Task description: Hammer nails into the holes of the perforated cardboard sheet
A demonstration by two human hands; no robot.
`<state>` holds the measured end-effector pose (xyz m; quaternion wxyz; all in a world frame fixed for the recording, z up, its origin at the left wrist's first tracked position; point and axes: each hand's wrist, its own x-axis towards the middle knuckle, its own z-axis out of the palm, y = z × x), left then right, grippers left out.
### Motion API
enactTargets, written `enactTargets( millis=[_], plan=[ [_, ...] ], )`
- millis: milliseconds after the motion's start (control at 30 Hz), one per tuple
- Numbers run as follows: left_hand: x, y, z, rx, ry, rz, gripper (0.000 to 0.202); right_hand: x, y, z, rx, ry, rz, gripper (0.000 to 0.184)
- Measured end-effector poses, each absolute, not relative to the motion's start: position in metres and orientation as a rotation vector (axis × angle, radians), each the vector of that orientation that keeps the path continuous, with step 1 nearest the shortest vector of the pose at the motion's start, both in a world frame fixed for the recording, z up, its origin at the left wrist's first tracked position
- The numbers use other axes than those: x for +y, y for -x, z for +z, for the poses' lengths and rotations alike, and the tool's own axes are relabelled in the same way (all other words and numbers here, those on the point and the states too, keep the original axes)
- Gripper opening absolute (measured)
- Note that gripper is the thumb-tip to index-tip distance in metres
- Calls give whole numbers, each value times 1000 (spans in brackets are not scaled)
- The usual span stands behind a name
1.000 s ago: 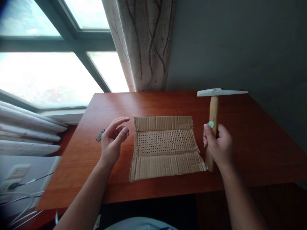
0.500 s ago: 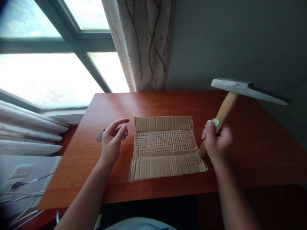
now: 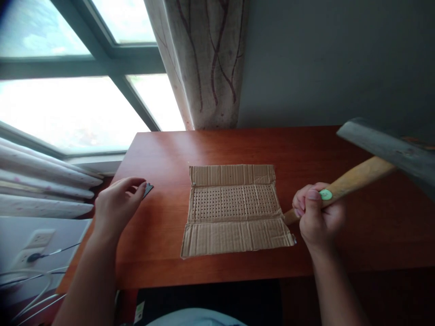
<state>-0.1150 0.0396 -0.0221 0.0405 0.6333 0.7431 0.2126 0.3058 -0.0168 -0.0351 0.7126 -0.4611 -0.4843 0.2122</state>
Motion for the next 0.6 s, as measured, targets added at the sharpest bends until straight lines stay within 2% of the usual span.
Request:
enactTargets(
  millis=[100, 200, 600],
  plan=[
    [32, 127, -21, 2358, -2057, 260, 26, -13, -303, -37, -1058, 1013, 471, 21],
    [26, 125, -21, 2348, -2118, 54, 30, -11, -302, -38, -1032, 1025, 469, 20],
    [30, 113, -21, 2364, -2099, -112, 36, -9, -307, -40, -971, 1015, 467, 23]
  ],
)
